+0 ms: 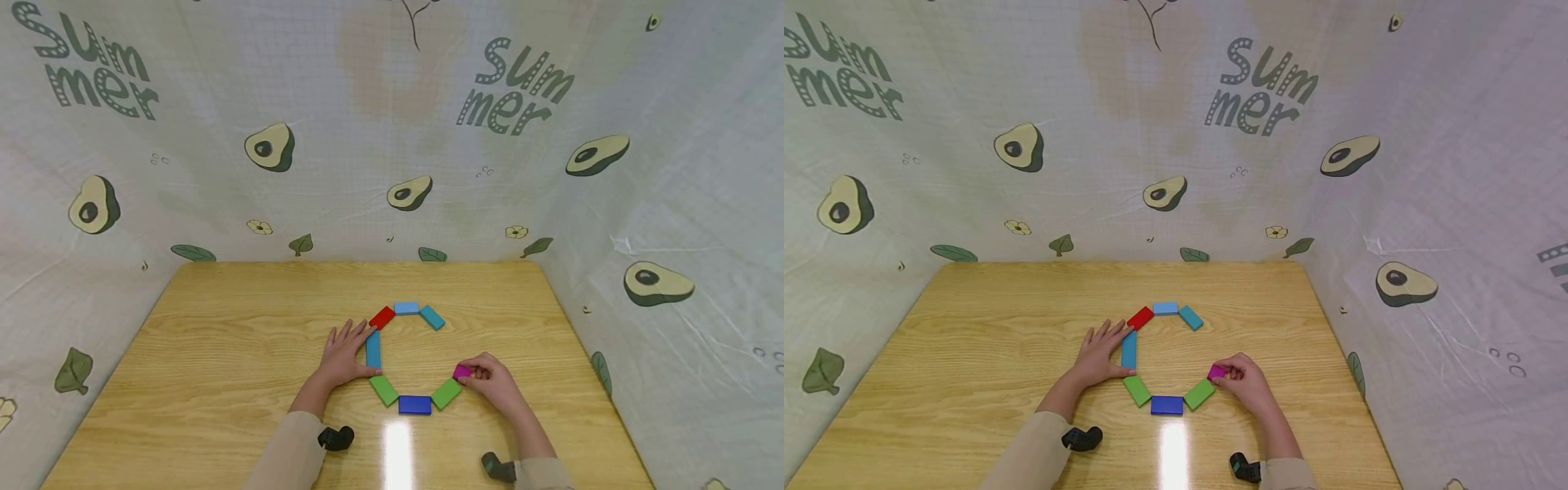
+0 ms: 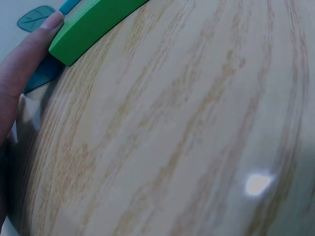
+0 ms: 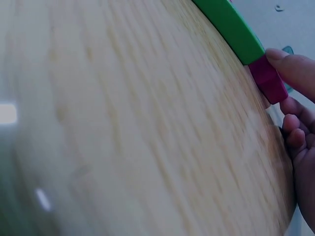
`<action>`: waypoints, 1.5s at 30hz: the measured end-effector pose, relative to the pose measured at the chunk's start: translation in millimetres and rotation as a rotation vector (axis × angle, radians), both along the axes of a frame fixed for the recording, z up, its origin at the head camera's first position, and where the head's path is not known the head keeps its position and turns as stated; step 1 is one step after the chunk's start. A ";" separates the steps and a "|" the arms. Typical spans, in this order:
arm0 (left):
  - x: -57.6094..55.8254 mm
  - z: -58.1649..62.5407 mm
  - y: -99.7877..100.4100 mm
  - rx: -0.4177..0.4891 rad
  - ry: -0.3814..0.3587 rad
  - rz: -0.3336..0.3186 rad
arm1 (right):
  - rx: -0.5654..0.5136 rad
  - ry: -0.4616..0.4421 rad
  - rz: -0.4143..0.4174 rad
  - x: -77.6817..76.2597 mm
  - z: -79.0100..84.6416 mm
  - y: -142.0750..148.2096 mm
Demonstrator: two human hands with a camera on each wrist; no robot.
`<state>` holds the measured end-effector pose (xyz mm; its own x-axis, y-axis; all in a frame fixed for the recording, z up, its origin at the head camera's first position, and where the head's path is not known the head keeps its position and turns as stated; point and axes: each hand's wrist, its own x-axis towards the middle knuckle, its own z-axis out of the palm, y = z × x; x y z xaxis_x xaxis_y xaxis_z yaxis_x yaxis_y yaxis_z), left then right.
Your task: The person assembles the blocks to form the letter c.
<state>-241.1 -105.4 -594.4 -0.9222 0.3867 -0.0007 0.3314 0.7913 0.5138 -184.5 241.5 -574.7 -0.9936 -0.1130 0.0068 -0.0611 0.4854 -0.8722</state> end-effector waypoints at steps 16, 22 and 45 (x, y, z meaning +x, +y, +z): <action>-0.4 -1.8 -0.7 0.001 0.001 -0.001 | 0.029 -0.007 -0.005 8.4 27.8 -10.6; -0.7 -1.7 -0.5 0.002 0.000 -0.001 | 0.036 -0.005 0.006 8.4 27.9 -10.0; -1.1 -3.5 -0.5 -0.008 0.000 -0.002 | 0.036 0.021 0.002 -5.1 -15.3 3.4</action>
